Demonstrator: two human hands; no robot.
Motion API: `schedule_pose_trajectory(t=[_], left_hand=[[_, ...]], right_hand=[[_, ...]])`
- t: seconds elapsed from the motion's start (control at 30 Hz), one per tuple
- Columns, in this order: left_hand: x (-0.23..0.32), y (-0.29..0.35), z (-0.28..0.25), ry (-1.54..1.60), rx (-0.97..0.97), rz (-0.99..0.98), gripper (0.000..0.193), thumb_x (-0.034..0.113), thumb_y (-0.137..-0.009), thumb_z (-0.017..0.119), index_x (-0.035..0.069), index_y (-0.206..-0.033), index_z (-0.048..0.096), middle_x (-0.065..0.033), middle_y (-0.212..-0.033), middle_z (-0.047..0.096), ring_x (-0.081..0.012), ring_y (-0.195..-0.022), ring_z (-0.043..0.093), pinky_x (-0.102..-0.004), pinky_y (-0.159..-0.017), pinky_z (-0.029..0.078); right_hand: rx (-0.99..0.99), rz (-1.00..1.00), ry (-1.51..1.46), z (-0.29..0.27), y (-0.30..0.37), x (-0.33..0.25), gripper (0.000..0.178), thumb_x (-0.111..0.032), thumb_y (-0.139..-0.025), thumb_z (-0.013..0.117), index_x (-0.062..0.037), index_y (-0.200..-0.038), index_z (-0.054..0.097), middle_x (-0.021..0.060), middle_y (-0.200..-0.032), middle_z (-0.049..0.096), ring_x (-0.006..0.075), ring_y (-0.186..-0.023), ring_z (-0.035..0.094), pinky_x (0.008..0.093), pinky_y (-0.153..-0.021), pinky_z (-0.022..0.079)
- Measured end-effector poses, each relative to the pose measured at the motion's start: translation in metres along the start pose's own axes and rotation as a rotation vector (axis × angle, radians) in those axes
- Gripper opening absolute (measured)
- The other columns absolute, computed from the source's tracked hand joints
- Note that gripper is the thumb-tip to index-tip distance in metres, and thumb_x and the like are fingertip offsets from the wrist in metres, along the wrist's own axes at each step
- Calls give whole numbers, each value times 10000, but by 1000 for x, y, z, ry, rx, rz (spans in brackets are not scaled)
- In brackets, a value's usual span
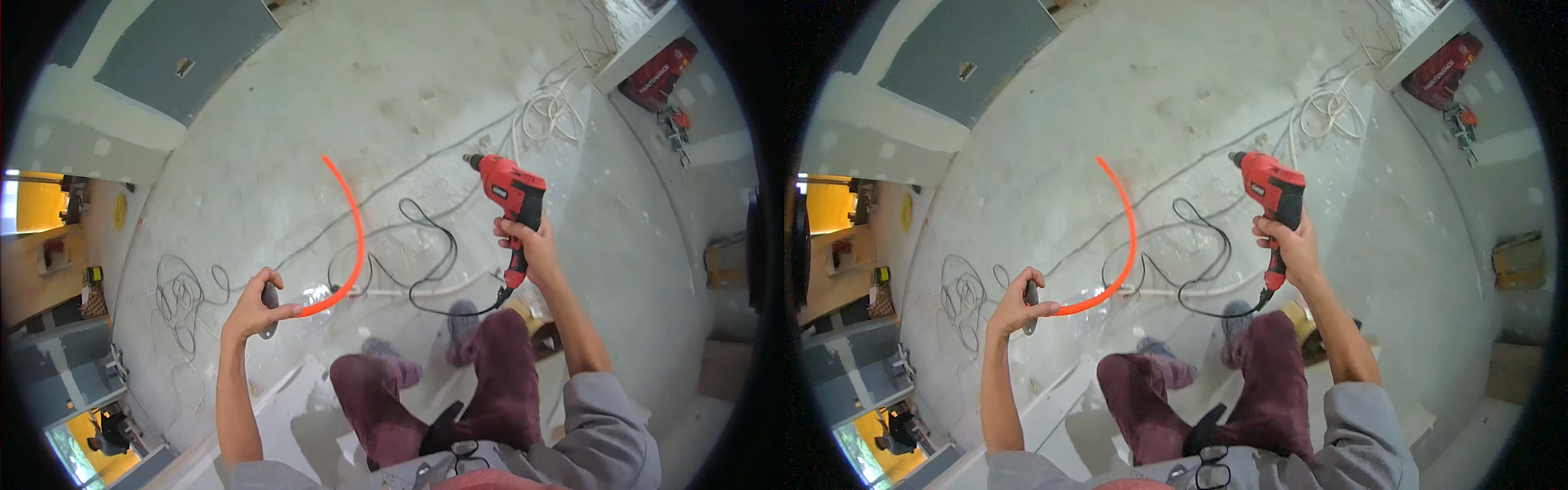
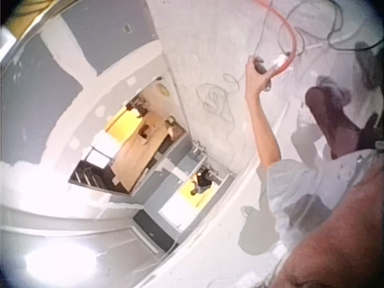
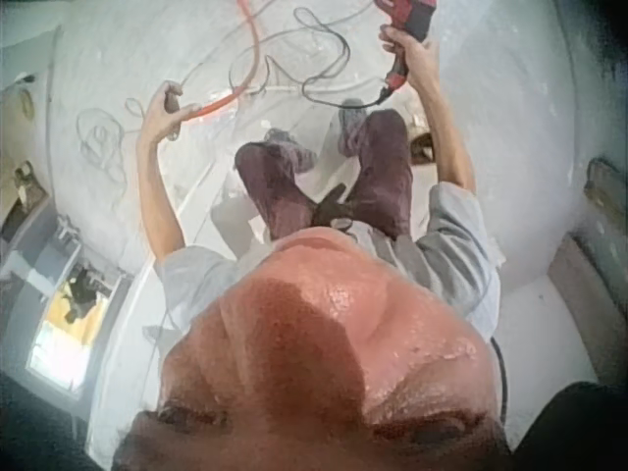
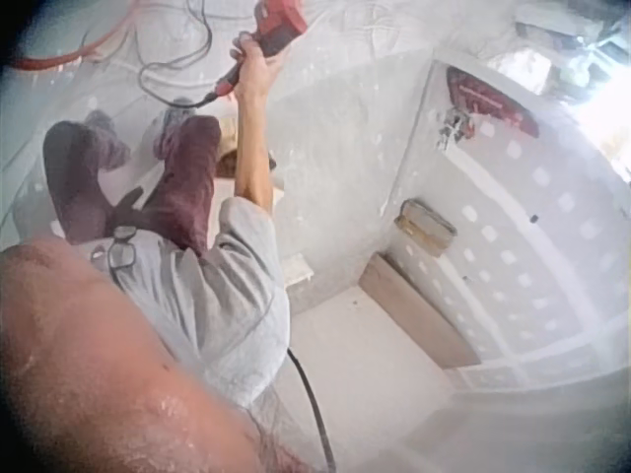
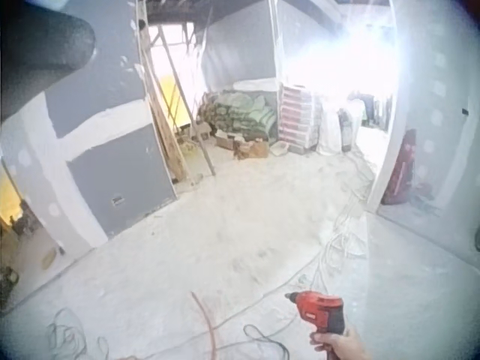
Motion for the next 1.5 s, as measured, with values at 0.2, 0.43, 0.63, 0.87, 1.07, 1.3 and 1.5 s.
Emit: schedule_pose_trajectory(t=[0.2, 0.43, 0.63, 0.87, 1.07, 1.3, 1.5], left_hand=[[35, 128, -17, 349, 168, -302, 627, 204, -689, 974, 108, -1092, 502, 38, -772, 438, -86, -670, 420, -263, -587, 364], [78, 309, -14, 586, 412, -493, 531, 138, -751, 931, 89, -1074, 512, 41, -779, 451, -74, -654, 434, -276, -570, 390], [100, 380, 29, 622, 489, -660, 486, 154, -768, 908, 54, -1050, 525, -14, -812, 538, -130, -661, 536, -318, -598, 461], [109, 378, 3, 862, 584, -699, 576, 229, -756, 938, 5, -1113, 545, -54, -862, 612, -152, -736, 603, -319, -645, 507], [111, 332, 0, 797, 616, -588, 684, 309, -734, 964, -28, -1182, 572, -91, -958, 655, -176, -813, 637, -318, -736, 543], [141, 248, 20, 787, 579, -444, 742, 311, -702, 988, -72, -1210, 606, -121, -1017, 676, -197, -866, 663, -347, -769, 566], [133, 156, 24, 483, 469, -480, 939, 470, -592, 1010, -57, -1264, 622, -219, -1259, 652, -303, -1140, 670, -431, -986, 571]], right_hand=[[145, 145, -3, -29, 91, -116, 363, -54, -930, 719, -18, -1269, 596, 150, -1114, 740, 228, -960, 738, 360, -803, 595], [260, -4, -97, -40, 177, -329, 406, -59, -948, 713, 9, -1328, 588, 163, -1143, 740, 255, -1008, 738, 369, -820, 596], [241, -278, -98, -34, 197, -463, 401, -66, -952, 715, 31, -1320, 589, 166, -1140, 739, 252, -1005, 739, 365, -812, 598], [94, -422, -50, 13, 214, -541, 406, -56, -951, 719, 28, -1327, 594, 160, -1133, 744, 244, -980, 742, 360, -800, 598], [-77, -425, -46, 38, 222, -566, 404, -52, -936, 739, 26, -1310, 610, 164, -1135, 746, 244, -951, 746, 359, -773, 600], [-243, -305, -3, 38, 207, -553, 466, -66, -888, 777, 9, -1312, 601, 163, -1081, 753, 233, -921, 747, 355, -738, 606], [-305, -246, 13, 44, 203, -548, 414, -73, -906, 753, 17, -1286, 616, 165, -1105, 752, 220, -930, 744, 350, -764, 598]])
Point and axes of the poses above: each hand's wrist, its own y-axis away from the middle knuckle, its own z-axis out of the palm, x = y × z, the point moved 3 cm from there along -y, towards the middle knuckle
